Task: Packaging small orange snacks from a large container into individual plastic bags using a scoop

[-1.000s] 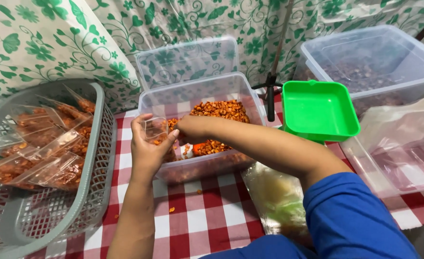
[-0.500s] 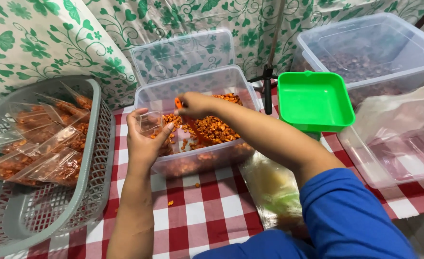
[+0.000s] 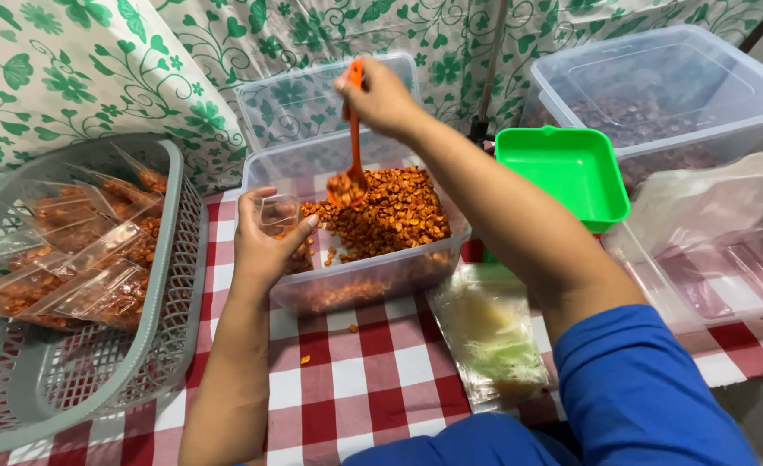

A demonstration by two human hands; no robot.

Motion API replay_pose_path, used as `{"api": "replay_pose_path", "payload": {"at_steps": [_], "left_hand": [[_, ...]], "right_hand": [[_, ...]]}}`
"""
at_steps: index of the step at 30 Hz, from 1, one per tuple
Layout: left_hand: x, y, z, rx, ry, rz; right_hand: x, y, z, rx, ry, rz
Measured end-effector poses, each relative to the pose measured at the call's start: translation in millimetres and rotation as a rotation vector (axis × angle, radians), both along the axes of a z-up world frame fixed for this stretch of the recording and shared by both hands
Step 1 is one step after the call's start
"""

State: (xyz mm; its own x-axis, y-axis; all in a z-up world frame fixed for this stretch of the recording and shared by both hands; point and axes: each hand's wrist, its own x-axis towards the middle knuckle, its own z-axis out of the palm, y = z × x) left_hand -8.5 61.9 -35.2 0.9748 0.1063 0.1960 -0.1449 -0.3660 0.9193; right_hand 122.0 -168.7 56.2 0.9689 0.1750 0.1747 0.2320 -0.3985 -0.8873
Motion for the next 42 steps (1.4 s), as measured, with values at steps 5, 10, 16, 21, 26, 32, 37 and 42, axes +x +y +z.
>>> {"api": "replay_pose_path", "payload": {"at_steps": [5, 10, 16, 21, 26, 32, 37, 42], "left_hand": [[-9.0, -16.1, 26.2, 0.1, 0.112, -0.057], [-8.6, -41.7, 44.3, 0.148, 0.218, -0.149], [4.0, -57.9, 42.9, 0.186, 0.206, -0.187], [29.9, -58.3, 18.9, 0.066, 0.117, -0.175], [49.8, -51.7, 8.7, -0.181, 0.151, -0.149], [69.3, -32.3, -8.3, -0.612, 0.211, -0.099], [54.0, -18.8, -17.2, -0.941, 0.254, -0.064], [6.4, 18.4, -21.4, -0.203, -0.266, -0.013]], "right_hand": [[-2.1, -24.8, 26.7, 0.155, -0.189, -0.081], [2.2, -34.9, 25.4, 0.189, -0.572, -0.091], [-41.3, -11.0, 37.2, 0.164, -0.783, -0.051], [-88.6, 24.1, 27.4, -0.025, -1.182, 0.214], [-105.5, 61.5, -28.6, -0.259, -1.581, 0.164], [-134.5, 48.9, -35.0, -0.353, -1.701, 0.345], [-96.1, 44.2, -36.0, -0.039, -1.681, 0.423], [-80.4, 37.1, -2.2, 0.156, -1.277, 0.211]]}}
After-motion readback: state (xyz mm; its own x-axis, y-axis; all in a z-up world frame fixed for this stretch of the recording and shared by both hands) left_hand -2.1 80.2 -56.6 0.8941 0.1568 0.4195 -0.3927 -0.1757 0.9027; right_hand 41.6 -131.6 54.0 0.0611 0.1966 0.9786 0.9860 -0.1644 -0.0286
